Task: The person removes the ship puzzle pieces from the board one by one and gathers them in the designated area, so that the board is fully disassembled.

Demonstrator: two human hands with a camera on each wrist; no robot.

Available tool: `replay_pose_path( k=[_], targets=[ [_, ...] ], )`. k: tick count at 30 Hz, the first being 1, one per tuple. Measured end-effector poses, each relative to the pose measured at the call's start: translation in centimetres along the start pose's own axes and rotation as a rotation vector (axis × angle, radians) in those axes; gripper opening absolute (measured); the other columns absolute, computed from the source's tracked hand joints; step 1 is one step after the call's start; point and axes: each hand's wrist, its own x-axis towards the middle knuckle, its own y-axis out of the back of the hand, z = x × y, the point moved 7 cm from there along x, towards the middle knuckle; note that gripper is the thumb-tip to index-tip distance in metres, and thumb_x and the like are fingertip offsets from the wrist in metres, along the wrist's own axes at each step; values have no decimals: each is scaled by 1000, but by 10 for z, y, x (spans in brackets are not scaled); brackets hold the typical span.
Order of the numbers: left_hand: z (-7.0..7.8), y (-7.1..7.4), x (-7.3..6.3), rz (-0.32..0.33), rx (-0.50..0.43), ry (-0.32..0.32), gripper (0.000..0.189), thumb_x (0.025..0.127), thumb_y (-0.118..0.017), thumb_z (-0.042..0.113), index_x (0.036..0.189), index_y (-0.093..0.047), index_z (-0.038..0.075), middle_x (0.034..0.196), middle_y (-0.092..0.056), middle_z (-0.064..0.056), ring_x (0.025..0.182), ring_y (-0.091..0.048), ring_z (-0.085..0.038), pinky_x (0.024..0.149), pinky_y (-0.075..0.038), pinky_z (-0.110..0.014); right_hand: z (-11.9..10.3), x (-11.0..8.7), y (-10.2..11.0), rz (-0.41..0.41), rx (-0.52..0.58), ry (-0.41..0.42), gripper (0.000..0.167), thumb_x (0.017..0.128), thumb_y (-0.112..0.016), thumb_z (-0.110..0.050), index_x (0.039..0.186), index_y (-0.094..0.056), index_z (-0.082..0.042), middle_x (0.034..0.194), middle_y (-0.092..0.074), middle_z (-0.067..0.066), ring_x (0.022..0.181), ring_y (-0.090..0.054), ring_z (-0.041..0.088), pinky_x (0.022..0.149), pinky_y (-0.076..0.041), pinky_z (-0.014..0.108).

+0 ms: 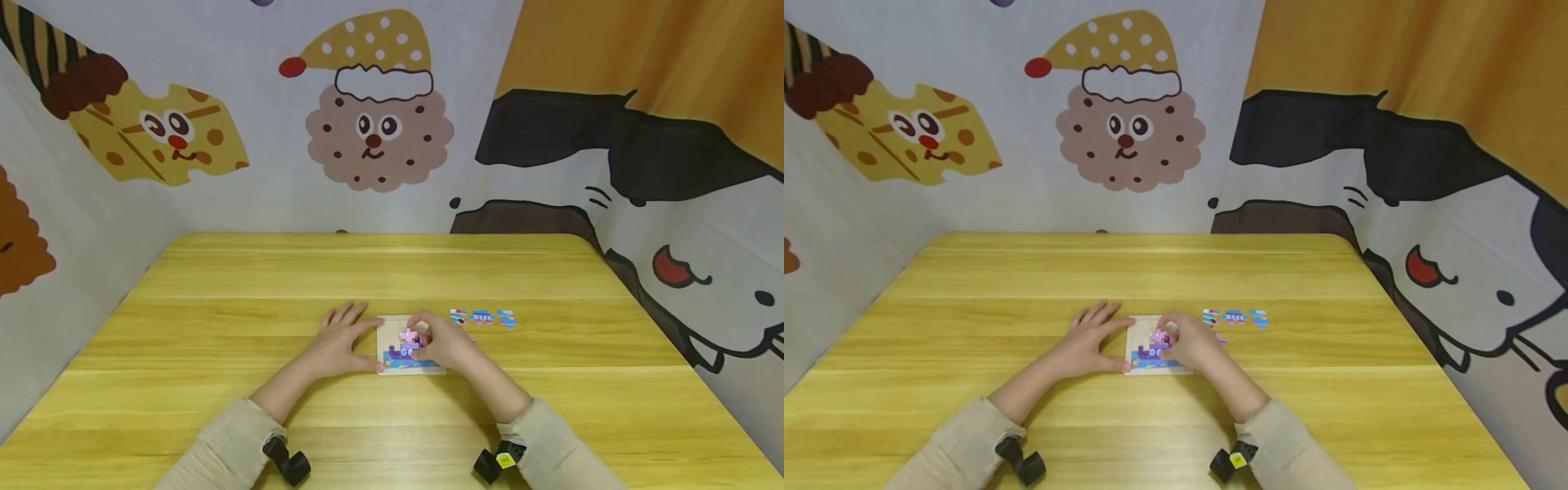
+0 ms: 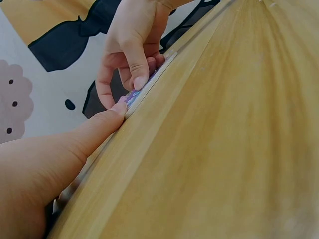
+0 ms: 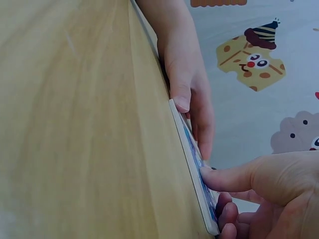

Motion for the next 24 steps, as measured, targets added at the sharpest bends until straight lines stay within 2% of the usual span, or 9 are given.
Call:
replay_pose_path(
  k=[5, 14, 19, 24],
  targets=[
    [1, 0, -1, -4, -5, 1, 87, 72, -68, 68, 143, -48, 21, 155, -21, -18, 142, -9, -40, 108, -3, -62, -3, -4, 1, 33, -23, 36, 45, 75, -81, -4, 112, -60, -17, 67, -51, 0, 54, -42, 13, 50, -36, 27],
    [4, 2, -2, -1, -18, -8, 84, 73, -69, 65, 142, -49, 20, 154, -23, -18, 141, -10, -41, 108, -3, -62, -11, -14, 2, 137, -188, 115, 44, 76, -82, -11, 112, -57, -20, 66, -54, -8, 54, -48, 10, 50, -38, 28],
    [3, 2, -1, -4, -18, -3, 85, 73, -69, 66, 142, -48, 21, 155, -22, -18, 141, -9, -40, 108, -3, -62, -12, -18, 2, 197, -191, 163, 47, 74, -83, -10, 112, -58, -19, 71, -58, -10, 59, -51, 7, 56, -42, 30],
    [2, 1, -1, -2, -23, 1, 85, 73, -69, 67, 142, -48, 22, 155, -21, -17, 142, -9, -40, 108, -3, -61, -7, -19, 1, 244, -128, 202, 47, 72, -83, -6, 111, -58, -19, 76, -59, -9, 62, -52, 5, 59, -44, 29]
  ],
)
